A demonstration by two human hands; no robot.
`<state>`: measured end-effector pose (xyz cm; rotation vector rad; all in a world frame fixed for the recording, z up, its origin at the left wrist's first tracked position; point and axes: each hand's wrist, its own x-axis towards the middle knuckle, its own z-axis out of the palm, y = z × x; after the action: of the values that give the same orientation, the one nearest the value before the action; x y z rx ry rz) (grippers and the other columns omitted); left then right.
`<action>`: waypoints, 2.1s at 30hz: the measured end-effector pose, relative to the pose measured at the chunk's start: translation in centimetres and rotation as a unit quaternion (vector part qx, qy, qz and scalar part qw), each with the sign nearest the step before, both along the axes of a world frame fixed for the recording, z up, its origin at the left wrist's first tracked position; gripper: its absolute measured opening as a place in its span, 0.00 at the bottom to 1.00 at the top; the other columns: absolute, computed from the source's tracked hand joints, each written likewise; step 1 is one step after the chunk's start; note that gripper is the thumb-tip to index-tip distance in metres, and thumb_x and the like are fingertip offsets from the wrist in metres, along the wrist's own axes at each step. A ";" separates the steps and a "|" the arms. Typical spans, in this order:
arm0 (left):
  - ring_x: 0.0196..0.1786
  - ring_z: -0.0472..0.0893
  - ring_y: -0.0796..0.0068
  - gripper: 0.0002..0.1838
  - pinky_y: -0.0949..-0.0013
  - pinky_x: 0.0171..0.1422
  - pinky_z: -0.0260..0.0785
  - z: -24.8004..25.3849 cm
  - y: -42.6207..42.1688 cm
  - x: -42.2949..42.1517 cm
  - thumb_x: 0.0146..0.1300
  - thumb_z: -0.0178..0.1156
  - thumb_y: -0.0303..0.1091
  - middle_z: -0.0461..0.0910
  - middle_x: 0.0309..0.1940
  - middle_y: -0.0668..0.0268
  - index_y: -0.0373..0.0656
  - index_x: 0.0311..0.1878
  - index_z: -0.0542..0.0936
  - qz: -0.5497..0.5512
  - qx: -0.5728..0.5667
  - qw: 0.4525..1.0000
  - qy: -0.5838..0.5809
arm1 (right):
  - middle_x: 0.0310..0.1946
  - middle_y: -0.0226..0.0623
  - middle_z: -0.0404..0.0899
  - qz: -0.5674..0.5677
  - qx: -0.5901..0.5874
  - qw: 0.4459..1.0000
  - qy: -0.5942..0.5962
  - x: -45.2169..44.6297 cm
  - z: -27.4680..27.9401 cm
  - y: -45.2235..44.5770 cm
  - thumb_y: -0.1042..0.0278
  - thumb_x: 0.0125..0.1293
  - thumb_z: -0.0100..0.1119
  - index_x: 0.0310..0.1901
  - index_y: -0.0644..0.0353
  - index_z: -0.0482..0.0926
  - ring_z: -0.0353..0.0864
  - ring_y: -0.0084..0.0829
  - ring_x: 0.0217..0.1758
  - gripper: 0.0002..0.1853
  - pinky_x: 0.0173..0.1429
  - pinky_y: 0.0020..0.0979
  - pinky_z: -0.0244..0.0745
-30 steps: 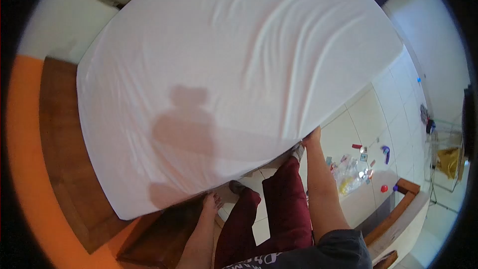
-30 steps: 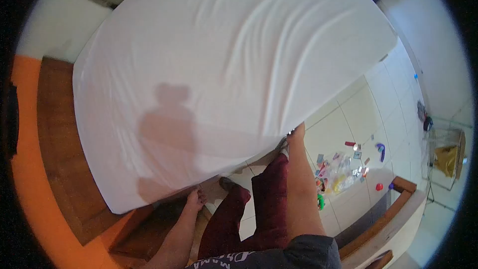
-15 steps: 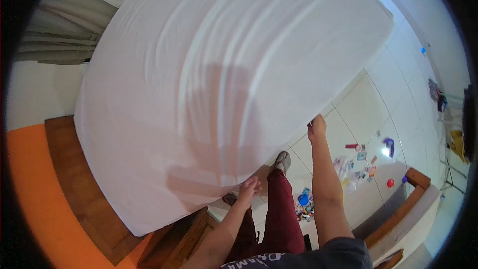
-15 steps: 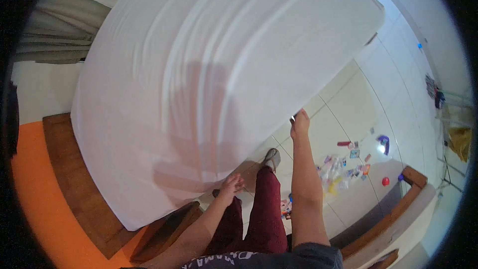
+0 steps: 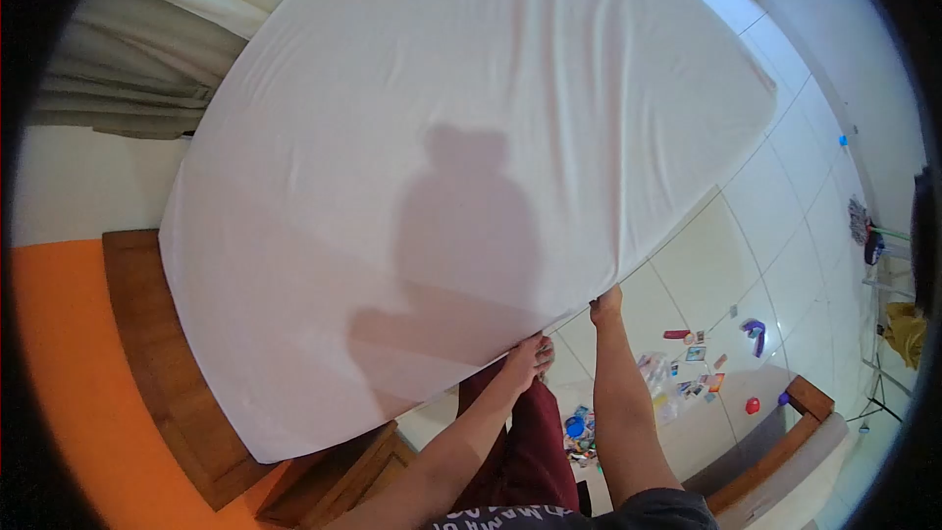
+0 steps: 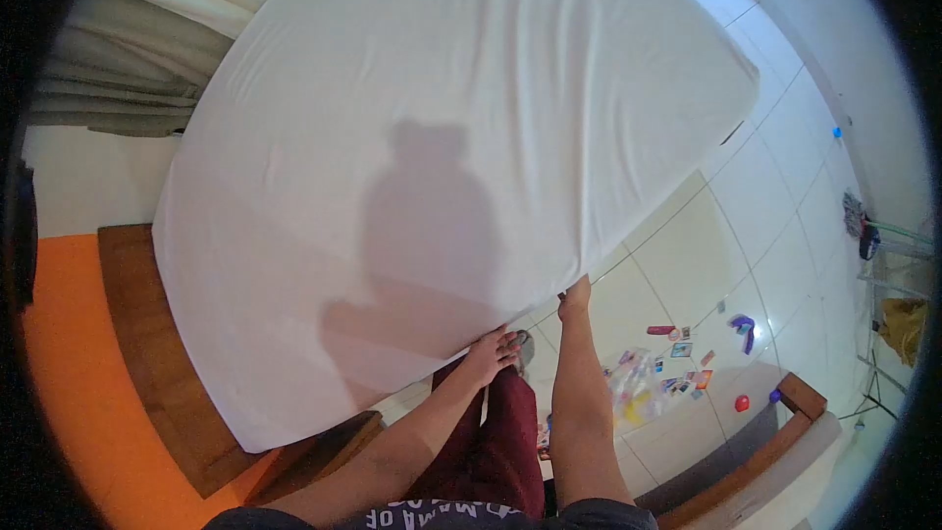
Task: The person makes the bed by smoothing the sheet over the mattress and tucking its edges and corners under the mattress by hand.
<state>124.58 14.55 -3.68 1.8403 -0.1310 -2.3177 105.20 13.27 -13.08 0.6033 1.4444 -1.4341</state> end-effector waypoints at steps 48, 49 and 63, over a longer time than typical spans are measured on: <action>0.50 0.72 0.70 0.14 0.52 0.62 0.60 -0.4 -9.6 -52.7 0.67 0.47 0.45 0.74 0.45 0.74 0.49 0.49 0.72 0.241 0.073 0.968 -0.021 | 0.31 0.29 0.72 0.130 -0.057 0.964 0.224 -54.6 5.8 -12.3 0.53 0.64 0.51 0.43 0.59 0.73 0.71 0.21 0.33 0.17 0.35 0.26 0.68; 0.50 0.72 0.70 0.14 0.52 0.62 0.60 0.0 -9.5 -53.6 0.67 0.48 0.45 0.74 0.44 0.74 0.49 0.49 0.72 0.228 0.064 0.971 -0.026 | 0.29 0.28 0.71 0.113 -0.081 0.949 0.283 -54.7 6.7 -12.9 0.52 0.63 0.53 0.39 0.59 0.73 0.70 0.22 0.32 0.16 0.33 0.27 0.67; 0.49 0.74 0.73 0.12 0.56 0.57 0.66 -3.0 -10.7 -62.3 0.63 0.54 0.45 0.74 0.41 0.71 0.55 0.47 0.70 0.462 0.072 0.884 0.024 | 0.22 0.43 0.71 0.698 -0.100 0.440 0.556 -57.8 18.1 -19.4 0.55 0.60 0.56 0.24 0.60 0.68 0.73 0.47 0.25 0.17 0.28 0.44 0.66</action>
<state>62.30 3.89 -6.71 1.4071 0.7746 -1.6855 47.37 -6.10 4.99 -1.7919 1.6983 -0.3064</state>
